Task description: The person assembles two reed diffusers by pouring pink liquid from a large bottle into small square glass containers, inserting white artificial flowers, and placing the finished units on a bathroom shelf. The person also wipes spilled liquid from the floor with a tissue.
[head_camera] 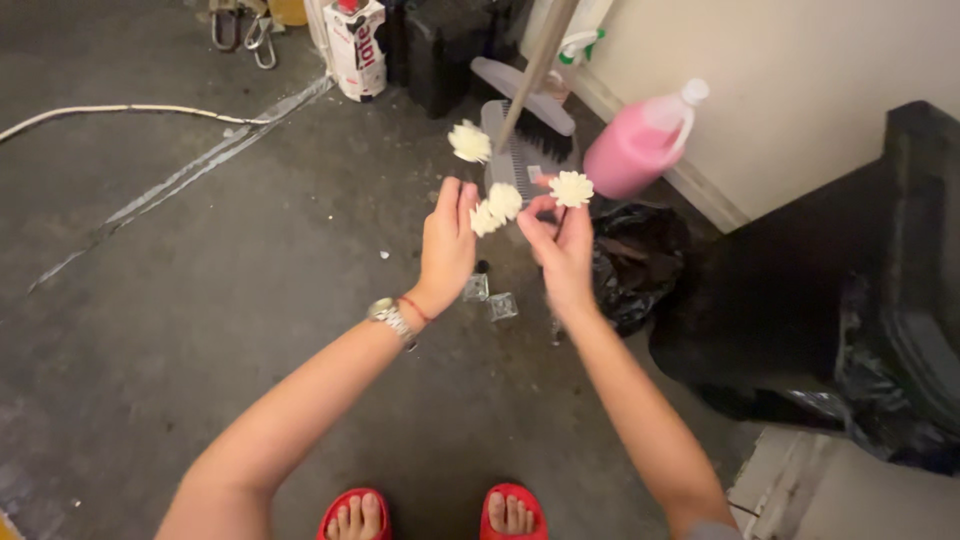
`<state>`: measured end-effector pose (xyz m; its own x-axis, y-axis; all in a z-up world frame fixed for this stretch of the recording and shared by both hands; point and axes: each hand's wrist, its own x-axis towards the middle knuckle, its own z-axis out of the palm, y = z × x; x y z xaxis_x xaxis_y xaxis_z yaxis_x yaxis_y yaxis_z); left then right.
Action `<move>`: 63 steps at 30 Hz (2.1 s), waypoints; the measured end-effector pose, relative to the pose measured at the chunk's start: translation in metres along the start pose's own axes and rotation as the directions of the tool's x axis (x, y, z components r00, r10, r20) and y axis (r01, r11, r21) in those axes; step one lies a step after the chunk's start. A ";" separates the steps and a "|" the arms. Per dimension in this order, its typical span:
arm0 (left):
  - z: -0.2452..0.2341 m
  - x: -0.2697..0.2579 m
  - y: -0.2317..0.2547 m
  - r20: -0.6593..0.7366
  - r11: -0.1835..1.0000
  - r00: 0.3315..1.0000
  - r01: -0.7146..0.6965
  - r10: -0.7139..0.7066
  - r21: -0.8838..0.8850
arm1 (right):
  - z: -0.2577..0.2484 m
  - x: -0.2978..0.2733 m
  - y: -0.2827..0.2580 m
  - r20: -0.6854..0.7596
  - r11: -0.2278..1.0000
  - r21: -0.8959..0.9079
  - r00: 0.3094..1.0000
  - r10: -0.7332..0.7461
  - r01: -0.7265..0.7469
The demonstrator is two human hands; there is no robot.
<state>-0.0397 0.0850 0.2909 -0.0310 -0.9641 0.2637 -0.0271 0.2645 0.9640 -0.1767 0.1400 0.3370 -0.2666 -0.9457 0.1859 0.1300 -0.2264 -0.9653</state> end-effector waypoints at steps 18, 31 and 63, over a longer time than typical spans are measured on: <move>-0.039 0.002 0.017 0.534 0.835 0.840 0.362 -0.099 -0.415 | -0.054 0.025 -0.081 0.141 0.969 -0.188 0.971 0.191 -0.163; -0.040 0.004 0.047 0.552 0.918 0.825 0.308 -0.126 -0.251 | -0.049 0.026 -0.078 0.197 0.955 -0.276 0.966 0.169 -0.111; -0.044 0.001 0.048 0.521 0.932 0.845 0.276 -0.118 -0.237 | -0.037 0.027 -0.063 0.304 0.940 -0.314 0.952 -0.030 0.130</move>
<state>0.0031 0.0954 0.3388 -0.5435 -0.8345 0.0909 0.2025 -0.0253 0.9790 -0.2277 0.1377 0.3958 0.0327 -0.9646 0.2616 -0.2127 -0.2624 -0.9412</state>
